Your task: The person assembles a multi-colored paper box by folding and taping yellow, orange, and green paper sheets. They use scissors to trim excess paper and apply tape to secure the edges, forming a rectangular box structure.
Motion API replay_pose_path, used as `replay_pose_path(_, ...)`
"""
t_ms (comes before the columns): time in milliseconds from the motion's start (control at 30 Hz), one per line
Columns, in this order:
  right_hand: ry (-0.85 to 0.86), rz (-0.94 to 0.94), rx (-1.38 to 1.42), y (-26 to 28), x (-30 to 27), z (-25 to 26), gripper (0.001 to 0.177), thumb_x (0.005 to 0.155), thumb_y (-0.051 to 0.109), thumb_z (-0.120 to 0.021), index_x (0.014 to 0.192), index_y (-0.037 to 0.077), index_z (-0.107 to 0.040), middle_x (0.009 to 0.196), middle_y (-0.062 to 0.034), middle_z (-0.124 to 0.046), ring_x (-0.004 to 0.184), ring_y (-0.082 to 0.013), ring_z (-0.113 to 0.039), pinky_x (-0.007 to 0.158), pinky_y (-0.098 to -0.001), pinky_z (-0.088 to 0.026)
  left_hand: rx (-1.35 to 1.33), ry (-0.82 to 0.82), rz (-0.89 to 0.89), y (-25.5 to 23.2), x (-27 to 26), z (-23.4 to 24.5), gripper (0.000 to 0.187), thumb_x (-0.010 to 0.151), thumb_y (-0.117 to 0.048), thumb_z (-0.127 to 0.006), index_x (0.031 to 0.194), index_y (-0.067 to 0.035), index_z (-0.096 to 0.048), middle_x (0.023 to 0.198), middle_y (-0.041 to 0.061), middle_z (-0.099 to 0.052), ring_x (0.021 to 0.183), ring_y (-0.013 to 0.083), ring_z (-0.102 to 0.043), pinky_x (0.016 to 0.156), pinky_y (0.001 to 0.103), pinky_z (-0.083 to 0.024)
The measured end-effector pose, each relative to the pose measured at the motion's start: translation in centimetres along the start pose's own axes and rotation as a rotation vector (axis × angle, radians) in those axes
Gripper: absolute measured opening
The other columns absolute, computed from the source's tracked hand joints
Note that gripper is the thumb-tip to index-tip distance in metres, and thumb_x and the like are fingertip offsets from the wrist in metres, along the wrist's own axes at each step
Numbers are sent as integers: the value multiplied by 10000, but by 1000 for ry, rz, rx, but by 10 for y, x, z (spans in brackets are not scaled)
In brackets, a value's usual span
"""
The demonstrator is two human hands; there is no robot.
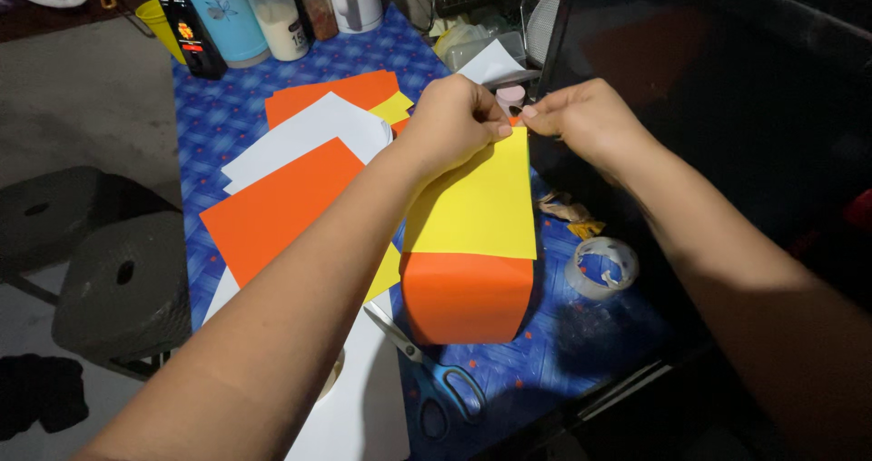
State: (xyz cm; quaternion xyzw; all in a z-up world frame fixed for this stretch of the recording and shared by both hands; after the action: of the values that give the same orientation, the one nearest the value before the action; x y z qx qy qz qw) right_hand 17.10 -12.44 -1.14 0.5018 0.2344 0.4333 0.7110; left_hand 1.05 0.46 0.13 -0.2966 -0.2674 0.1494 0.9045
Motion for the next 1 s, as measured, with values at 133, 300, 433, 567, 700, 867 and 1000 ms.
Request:
replay_pose_path(133, -32, 12, -1, -1, -10, -1, 208, 944, 189, -740, 984, -5, -802, 834, -66, -721, 716, -105, -581, 680, -259, -449, -13, 11, 5, 2, 3, -1, 164, 765, -180, -851, 832, -44, -789, 706, 123, -735, 623, 206, -716, 630, 334, -555)
replay_pose_path(300, -130, 253, -131, 1, -26, -7, 236, 889, 195, -784, 988, -19, -794, 909, -96, -795, 827, -99, -712, 773, -228, -542, 56, 30, -55, 2, 7, -3, 169, 767, -196, -863, 809, -57, -777, 710, 121, -718, 642, 222, -693, 630, 351, -536)
replay_pose_path(433, -229, 263, -176, 2, -35, -14, 256, 868, 188, -813, 1016, -19, -784, 932, -121, -788, 845, -130, -724, 786, -260, -547, 45, 38, -47, 4, 9, -5, 197, 759, -205, -870, 801, -51, -755, 712, 120, -709, 643, 226, -676, 626, 352, -527)
replay_pose_path(567, -262, 346, -143, -2, -41, -19, 234, 903, 190, -800, 1026, -8, -786, 1019, -104, -794, 904, -129, -738, 845, -261, -556, -46, 56, -37, 7, 7, -5, 190, 764, -189, -863, 827, -42, -761, 726, 95, -729, 663, 186, -696, 643, 331, -540)
replay_pose_path(700, -278, 395, -81, -8, -41, -23, 208, 926, 161, -793, 1039, -12, -778, 1042, -74, -780, 922, -102, -717, 846, -239, -545, -170, 19, -112, 11, 3, 12, 200, 812, -182, -841, 961, -63, -782, 803, 50, -764, 715, 120, -713, 676, 294, -561)
replay_pose_path(867, -228, 242, -28, -19, -36, -23, 171, 945, 156, -770, 1051, 21, -770, 849, -19, -720, 749, -51, -588, 672, -197, -461, -275, 108, 76, 22, -17, 28, 227, 796, -207, -863, 894, -26, -768, 778, 53, -751, 671, 91, -685, 611, 257, -557)
replay_pose_path(1000, -136, 243, 98, -24, -26, -21, 163, 960, 146, -753, 1059, 17, -743, 911, -7, -721, 808, -32, -612, 727, -175, -484, -395, 83, 168, 23, -21, 20, 223, 796, -167, -855, 860, 4, -726, 749, 60, -725, 624, 97, -643, 542, 262, -504)
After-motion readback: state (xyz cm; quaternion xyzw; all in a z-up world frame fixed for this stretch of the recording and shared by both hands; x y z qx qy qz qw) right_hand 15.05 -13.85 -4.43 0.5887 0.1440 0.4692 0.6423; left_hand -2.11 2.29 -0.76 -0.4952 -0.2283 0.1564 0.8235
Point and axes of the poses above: each hand's wrist, its own x-axis towards the middle knuckle, its own z-axis out of the back of the hand, y = z × x, the point moved 1 cm from there along x, towards the middle knuckle
